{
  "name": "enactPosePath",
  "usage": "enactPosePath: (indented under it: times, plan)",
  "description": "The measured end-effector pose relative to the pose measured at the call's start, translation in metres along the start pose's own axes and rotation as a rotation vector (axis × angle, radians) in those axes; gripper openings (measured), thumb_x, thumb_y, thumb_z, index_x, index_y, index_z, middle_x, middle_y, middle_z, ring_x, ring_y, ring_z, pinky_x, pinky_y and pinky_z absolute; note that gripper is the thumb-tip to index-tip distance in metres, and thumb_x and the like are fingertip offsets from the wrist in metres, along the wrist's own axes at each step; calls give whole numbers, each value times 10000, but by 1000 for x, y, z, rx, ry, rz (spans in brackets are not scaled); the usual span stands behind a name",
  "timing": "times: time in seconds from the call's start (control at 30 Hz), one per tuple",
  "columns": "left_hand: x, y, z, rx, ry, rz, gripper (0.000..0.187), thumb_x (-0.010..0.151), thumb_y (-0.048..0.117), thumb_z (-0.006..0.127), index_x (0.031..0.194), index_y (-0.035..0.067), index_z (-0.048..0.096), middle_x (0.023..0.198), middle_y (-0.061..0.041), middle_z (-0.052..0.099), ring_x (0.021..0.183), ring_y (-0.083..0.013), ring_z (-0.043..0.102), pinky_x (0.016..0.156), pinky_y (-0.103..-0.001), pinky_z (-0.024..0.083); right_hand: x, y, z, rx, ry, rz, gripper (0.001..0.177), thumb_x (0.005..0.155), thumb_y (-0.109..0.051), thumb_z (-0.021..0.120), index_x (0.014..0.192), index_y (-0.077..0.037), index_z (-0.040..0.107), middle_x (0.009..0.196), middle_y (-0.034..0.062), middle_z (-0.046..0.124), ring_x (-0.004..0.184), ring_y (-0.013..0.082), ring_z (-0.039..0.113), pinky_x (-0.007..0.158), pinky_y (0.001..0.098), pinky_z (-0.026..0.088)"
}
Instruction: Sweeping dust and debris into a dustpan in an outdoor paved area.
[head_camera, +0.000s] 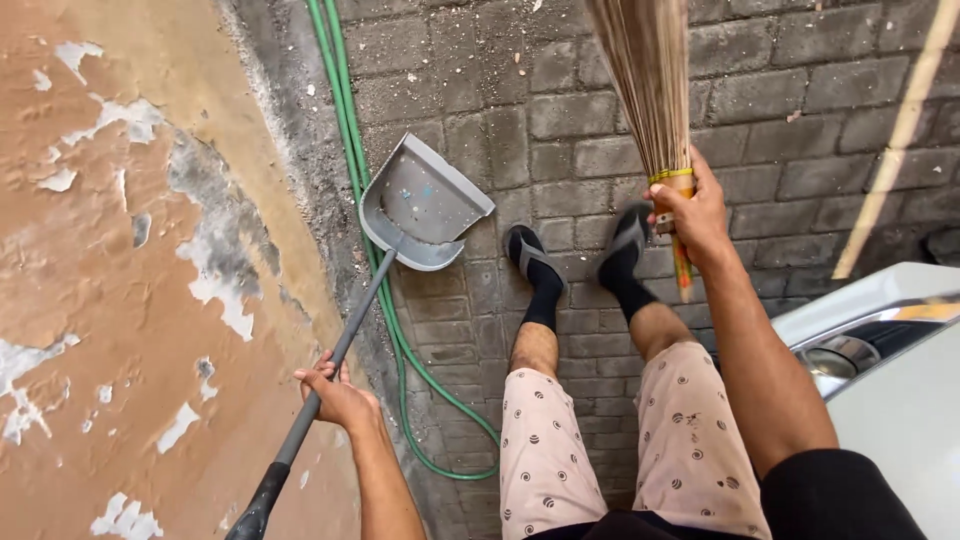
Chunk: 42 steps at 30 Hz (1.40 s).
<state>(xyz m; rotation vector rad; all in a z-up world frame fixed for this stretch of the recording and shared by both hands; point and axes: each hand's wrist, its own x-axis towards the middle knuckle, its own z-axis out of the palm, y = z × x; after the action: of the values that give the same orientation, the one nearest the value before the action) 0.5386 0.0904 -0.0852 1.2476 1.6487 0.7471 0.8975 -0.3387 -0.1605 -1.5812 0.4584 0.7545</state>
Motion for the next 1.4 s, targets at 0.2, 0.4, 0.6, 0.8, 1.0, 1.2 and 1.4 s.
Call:
enactPosePath:
  times: [0.2,0.4,0.6,0.8,1.0,1.2,1.4]
  plan:
    - [-11,30,32,38,46,19,472,1047,526,567,844,112,465,867,-30,572,1049,-229,683,928,-491,534,9,-15,-52,-223,137,92,716,935,-19,654,1597,-160,418,956,83,650,660,168,626,515,321,555]
    - [-46,28,20,-7,90,78,498,1067,492,588,837,73,448,883,-80,631,990,-255,703,942,-495,616,45,-50,-74,-374,-74,54,699,954,-73,697,1601,-155,444,960,34,629,661,140,629,527,324,546]
    - [-91,-5,-89,-33,242,5,526,1067,504,625,842,69,435,856,-82,557,994,-301,709,943,-607,583,75,-34,25,-556,-373,106,770,909,-154,753,1605,-200,429,865,78,651,600,157,607,537,324,535]
    - [-143,-37,-192,-58,342,-5,518,1060,503,651,871,66,448,868,-75,549,1053,-326,692,1028,-674,551,113,43,128,-1185,-793,-312,689,964,-418,660,1578,-237,407,1008,195,746,887,406,710,793,529,576]
    - [-151,-51,-240,62,449,-60,595,1063,582,653,850,79,417,842,-72,521,1047,-322,692,1036,-652,568,192,72,114,-1664,-616,-80,517,1017,-418,478,1522,-320,430,807,138,717,673,285,718,542,432,590]
    - [-116,-47,-256,181,348,-9,651,1110,634,557,872,37,456,908,-54,512,1032,-301,657,1046,-593,527,217,25,-79,-1105,172,-194,520,997,-337,761,1465,-155,625,1013,125,743,759,230,704,595,406,585]
    - [-82,-35,-226,55,239,-23,555,1119,553,575,870,88,400,833,-49,492,1071,-320,682,1059,-650,553,142,2,-59,-884,40,-170,446,1101,-366,728,1397,-53,613,915,131,717,746,210,711,664,391,608]
